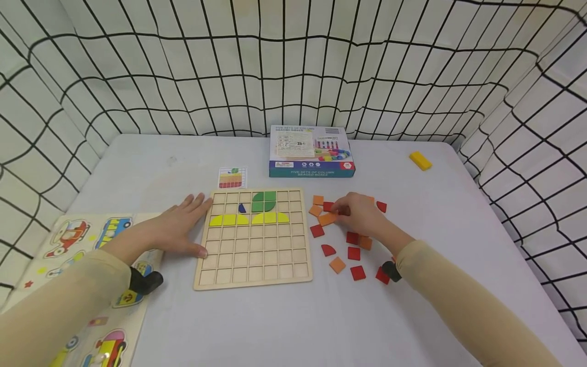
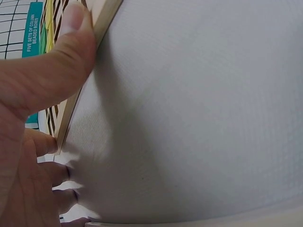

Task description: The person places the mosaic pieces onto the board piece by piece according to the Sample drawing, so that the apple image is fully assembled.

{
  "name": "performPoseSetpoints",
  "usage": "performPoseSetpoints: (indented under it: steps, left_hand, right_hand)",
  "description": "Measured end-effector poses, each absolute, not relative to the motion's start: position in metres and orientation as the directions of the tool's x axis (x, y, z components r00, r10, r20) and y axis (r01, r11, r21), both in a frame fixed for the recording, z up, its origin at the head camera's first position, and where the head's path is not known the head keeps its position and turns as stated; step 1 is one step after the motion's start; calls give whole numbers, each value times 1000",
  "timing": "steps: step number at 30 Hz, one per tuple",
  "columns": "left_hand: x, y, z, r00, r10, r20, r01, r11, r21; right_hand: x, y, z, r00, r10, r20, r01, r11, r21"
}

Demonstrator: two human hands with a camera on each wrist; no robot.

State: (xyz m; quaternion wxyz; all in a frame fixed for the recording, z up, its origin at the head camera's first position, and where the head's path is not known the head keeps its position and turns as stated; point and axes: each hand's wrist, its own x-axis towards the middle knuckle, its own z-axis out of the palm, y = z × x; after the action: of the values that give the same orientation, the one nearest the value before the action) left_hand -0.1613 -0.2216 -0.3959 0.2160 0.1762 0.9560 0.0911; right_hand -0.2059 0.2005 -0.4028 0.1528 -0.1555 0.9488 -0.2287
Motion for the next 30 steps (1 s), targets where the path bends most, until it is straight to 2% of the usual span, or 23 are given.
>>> performPoseSetpoints:
  steps: [18, 24, 30]
  left_hand:
    - [-160, -221, -394, -844, 376, -382, 294, 921, 257]
    - [-160, -221, -394, -844, 377, -381, 294, 920, 258]
    - [-160, -221, -393, -847, 368, -383, 288, 924, 250]
  right_hand:
    - [-199, 203, -399, -900, -378, -218, -251, 857, -450]
    - [-195, 205, -399, -910, -357, -210, -215, 841, -497]
    - [-197, 199, -395, -915, -322, -244, -100, 766, -636]
